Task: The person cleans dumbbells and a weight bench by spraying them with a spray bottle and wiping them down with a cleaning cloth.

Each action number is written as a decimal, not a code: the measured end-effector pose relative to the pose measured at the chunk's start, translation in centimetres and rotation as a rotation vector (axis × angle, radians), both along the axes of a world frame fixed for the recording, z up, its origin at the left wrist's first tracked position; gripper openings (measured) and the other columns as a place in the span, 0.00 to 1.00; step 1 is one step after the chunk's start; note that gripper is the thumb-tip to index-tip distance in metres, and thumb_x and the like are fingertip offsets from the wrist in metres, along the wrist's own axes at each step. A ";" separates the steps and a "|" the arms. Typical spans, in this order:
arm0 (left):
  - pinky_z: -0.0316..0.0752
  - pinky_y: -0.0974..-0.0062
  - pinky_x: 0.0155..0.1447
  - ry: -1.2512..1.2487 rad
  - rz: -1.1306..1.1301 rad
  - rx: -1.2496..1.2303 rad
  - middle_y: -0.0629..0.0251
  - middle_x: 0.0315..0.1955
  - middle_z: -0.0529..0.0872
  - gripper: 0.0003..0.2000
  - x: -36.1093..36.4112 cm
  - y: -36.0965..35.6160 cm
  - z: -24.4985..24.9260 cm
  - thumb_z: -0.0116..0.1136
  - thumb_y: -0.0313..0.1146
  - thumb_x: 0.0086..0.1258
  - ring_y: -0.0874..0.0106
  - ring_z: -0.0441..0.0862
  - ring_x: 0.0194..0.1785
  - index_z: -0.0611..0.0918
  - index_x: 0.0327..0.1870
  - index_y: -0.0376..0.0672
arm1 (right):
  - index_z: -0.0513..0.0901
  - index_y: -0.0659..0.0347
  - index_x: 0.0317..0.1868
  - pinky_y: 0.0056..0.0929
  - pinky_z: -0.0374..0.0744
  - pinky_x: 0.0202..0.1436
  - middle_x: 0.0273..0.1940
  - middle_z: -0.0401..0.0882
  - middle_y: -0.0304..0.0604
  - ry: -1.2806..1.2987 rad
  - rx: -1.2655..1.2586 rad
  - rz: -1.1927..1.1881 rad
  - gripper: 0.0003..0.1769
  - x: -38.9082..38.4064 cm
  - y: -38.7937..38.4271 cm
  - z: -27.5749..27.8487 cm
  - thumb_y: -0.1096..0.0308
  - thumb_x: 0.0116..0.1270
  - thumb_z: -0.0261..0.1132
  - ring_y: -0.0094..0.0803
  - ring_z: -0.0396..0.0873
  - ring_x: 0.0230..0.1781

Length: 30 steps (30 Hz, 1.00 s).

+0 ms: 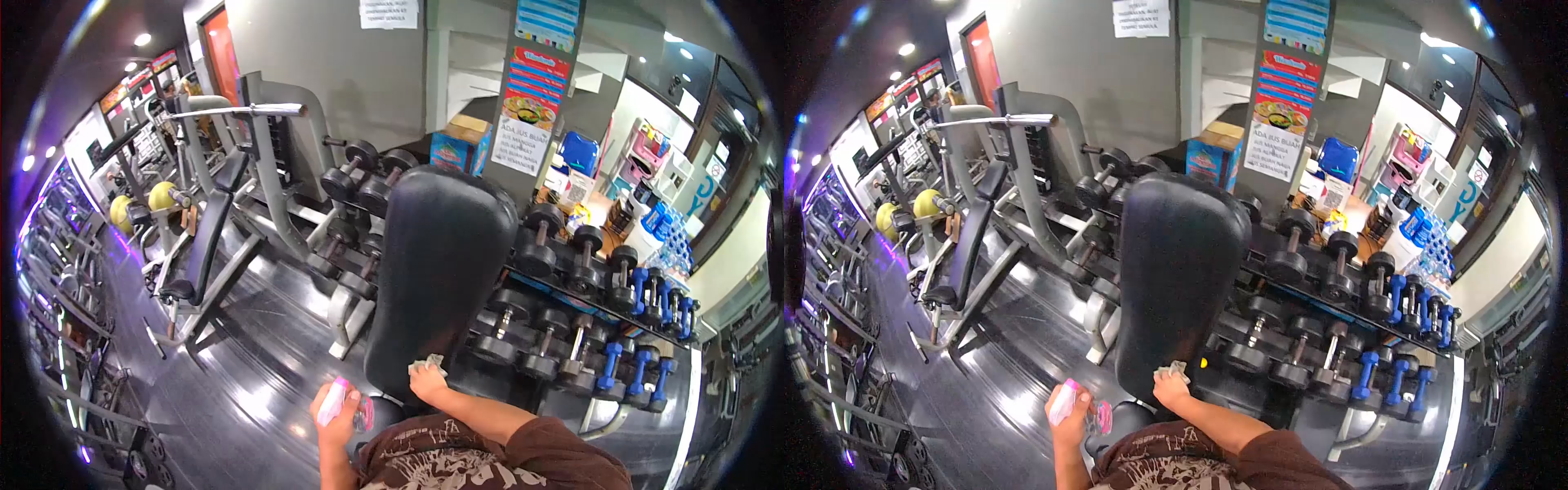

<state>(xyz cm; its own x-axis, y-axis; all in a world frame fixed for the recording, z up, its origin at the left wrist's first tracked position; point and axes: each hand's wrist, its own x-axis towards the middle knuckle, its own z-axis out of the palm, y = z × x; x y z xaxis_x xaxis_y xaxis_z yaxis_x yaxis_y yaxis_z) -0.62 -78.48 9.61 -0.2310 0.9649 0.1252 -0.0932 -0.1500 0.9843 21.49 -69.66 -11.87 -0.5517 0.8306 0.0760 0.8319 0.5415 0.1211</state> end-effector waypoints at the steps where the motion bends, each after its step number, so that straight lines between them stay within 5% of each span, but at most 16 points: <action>1: 0.78 0.76 0.35 0.005 0.032 0.009 0.65 0.29 0.84 0.09 -0.5 -0.6 -0.4 0.69 0.28 0.67 0.76 0.82 0.29 0.81 0.41 0.35 | 0.87 0.54 0.44 0.58 0.77 0.54 0.46 0.81 0.42 -0.066 -0.157 0.016 0.13 0.2 -0.9 1.0 0.60 0.65 0.60 0.43 0.80 0.49; 2: 0.78 0.76 0.35 0.011 0.065 -0.019 0.65 0.29 0.84 0.09 -0.8 -1.2 -0.5 0.69 0.28 0.67 0.76 0.81 0.28 0.81 0.40 0.36 | 0.87 0.52 0.41 0.51 0.79 0.49 0.44 0.80 0.41 -0.073 0.112 -0.013 0.11 -0.3 -0.5 4.2 0.60 0.65 0.61 0.38 0.80 0.47; 3: 0.78 0.76 0.35 0.016 0.092 -0.059 0.65 0.29 0.83 0.09 -1.3 -2.2 -0.8 0.69 0.28 0.67 0.76 0.81 0.28 0.80 0.40 0.36 | 0.86 0.53 0.41 0.46 0.80 0.45 0.41 0.79 0.39 -0.001 0.051 -0.005 0.11 -0.7 1.2 8.9 0.60 0.64 0.61 0.36 0.80 0.44; 4: 0.78 0.76 0.35 0.025 0.114 -0.097 0.65 0.28 0.83 0.09 -1.8 -3.1 -1.0 0.69 0.28 0.67 0.76 0.80 0.28 0.80 0.39 0.36 | 0.85 0.54 0.44 0.46 0.80 0.42 0.40 0.78 0.39 0.168 0.371 0.075 0.12 -0.8 3.0 14.1 0.61 0.62 0.62 0.36 0.79 0.43; 7: 0.78 0.75 0.34 0.044 0.163 -0.122 0.66 0.28 0.82 0.09 -2.6 -4.0 -2.0 0.69 0.28 0.66 0.76 0.79 0.28 0.80 0.39 0.37 | 0.84 0.50 0.50 0.44 0.79 0.47 0.42 0.78 0.40 0.223 0.549 -0.065 0.18 0.3 7.4 32.8 0.67 0.57 0.65 0.39 0.78 0.44; 9: 0.77 0.76 0.34 0.034 0.186 -0.153 0.66 0.28 0.82 0.09 -2.3 -4.9 -1.9 0.69 0.28 0.66 0.77 0.79 0.28 0.80 0.39 0.37 | 0.84 0.51 0.51 0.44 0.76 0.42 0.43 0.78 0.39 0.301 0.774 -0.182 0.19 2.1 10.6 38.6 0.67 0.56 0.66 0.39 0.77 0.43; 12: 0.76 0.77 0.34 0.018 0.192 -0.123 0.67 0.28 0.82 0.08 -1.3 -6.3 -1.3 0.69 0.27 0.67 0.78 0.79 0.29 0.80 0.39 0.37 | 0.83 0.57 0.48 0.43 0.74 0.41 0.43 0.77 0.39 0.249 0.837 -0.165 0.15 2.8 13.5 37.4 0.66 0.60 0.64 0.40 0.77 0.41; 17: 0.75 0.79 0.36 0.133 0.162 -0.186 0.69 0.27 0.83 0.08 0.9 -9.5 0.0 0.70 0.28 0.66 0.79 0.79 0.30 0.82 0.38 0.37 | 0.87 0.60 0.39 0.44 0.73 0.42 0.38 0.74 0.42 -0.044 0.942 -0.060 0.13 0.5 9.0 22.6 0.62 0.62 0.61 0.40 0.77 0.42; 19: 0.75 0.78 0.36 0.196 0.151 -0.217 0.68 0.27 0.83 0.08 1.3 -11.9 1.0 0.70 0.29 0.66 0.79 0.79 0.30 0.82 0.39 0.37 | 0.88 0.61 0.42 0.44 0.72 0.43 0.41 0.76 0.41 -0.084 0.559 -0.020 0.16 0.3 7.4 14.9 0.61 0.63 0.60 0.40 0.77 0.46; 23: 0.77 0.77 0.36 0.092 0.154 -0.297 0.66 0.28 0.84 0.09 0.4 -17.2 0.6 0.70 0.29 0.66 0.78 0.80 0.30 0.81 0.39 0.35 | 0.89 0.59 0.43 0.43 0.72 0.44 0.43 0.78 0.40 -0.129 0.378 0.030 0.15 0.5 3.5 8.4 0.62 0.64 0.60 0.38 0.78 0.48; 26: 0.76 0.76 0.34 0.108 0.217 -0.314 0.65 0.28 0.83 0.07 -0.4 -20.2 0.9 0.67 0.26 0.65 0.75 0.80 0.28 0.80 0.37 0.36 | 0.89 0.55 0.41 0.43 0.73 0.46 0.46 0.80 0.41 -0.136 0.158 0.037 0.13 0.7 1.6 7.5 0.63 0.64 0.60 0.38 0.78 0.48; 29: 0.76 0.76 0.34 0.092 0.243 -0.280 0.65 0.28 0.83 0.06 -1.1 -21.5 0.8 0.66 0.27 0.65 0.76 0.80 0.28 0.80 0.36 0.36 | 0.88 0.53 0.44 0.46 0.74 0.47 0.49 0.80 0.41 0.120 0.139 -0.045 0.13 0.0 1.6 18.3 0.64 0.65 0.59 0.40 0.78 0.52; 30: 0.76 0.76 0.35 0.152 0.221 -0.285 0.66 0.28 0.82 0.07 -1.6 -21.6 0.8 0.66 0.27 0.65 0.76 0.80 0.28 0.80 0.36 0.36 | 0.87 0.51 0.47 0.47 0.74 0.46 0.47 0.80 0.40 0.241 0.373 -0.026 0.13 0.6 1.9 23.1 0.66 0.63 0.60 0.40 0.78 0.49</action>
